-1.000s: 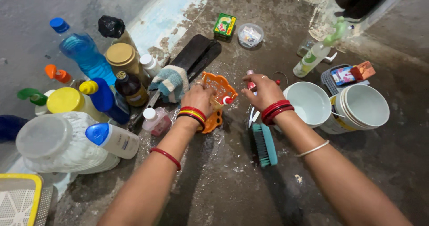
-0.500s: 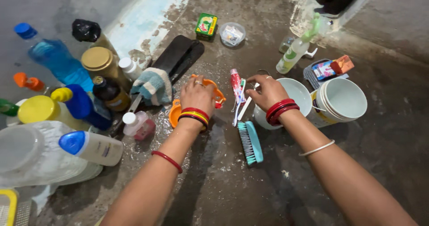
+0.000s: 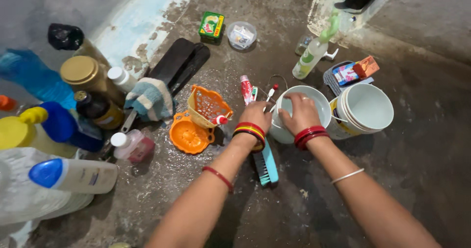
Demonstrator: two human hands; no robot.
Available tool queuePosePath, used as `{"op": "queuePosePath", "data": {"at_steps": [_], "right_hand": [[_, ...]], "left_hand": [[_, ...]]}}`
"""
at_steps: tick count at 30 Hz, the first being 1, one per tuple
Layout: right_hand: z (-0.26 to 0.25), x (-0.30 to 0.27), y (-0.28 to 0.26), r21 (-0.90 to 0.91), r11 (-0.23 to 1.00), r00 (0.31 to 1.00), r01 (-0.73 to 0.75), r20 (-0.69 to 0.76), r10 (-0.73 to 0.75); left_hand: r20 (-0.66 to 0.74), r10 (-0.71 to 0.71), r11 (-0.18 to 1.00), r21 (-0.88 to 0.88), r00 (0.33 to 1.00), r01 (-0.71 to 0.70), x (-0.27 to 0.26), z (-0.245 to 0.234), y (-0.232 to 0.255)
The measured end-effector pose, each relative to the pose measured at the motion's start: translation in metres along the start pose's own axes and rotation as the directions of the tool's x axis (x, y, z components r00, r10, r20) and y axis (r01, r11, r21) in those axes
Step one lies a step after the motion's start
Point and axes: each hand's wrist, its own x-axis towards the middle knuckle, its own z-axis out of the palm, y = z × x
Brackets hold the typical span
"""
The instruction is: The person washes bathroom items on a wet concrete floor using a brush and water from a bucket. They scrub a plastic toothbrush holder, rinse it, and then wash toothbrushes and a toothpaste tube before placing them back in the holder.
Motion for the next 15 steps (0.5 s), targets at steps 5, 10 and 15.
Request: {"op": "queuePosePath", "data": {"at_steps": [5,10,15], "right_hand": [[0.008,-0.012,0.000,0.026,0.975,0.968,-0.220,0.131,0.215],[0.008,-0.010,-0.008,0.035,0.968,0.959,-0.249,0.147,0.242],[0.003,-0.010,-0.011,0.030,0.971,0.964,-0.236,0.130,0.230]], "left_hand": [[-0.103,-0.240,0.963,0.097,0.965,0.250,0.015,0.049,-0.048],[-0.125,-0.354,0.904,0.209,0.927,0.373,0.031,0.059,-0.064],[-0.048,-0.538,0.831,0.138,0.841,0.539,0.028,0.060,-0.080]]}}
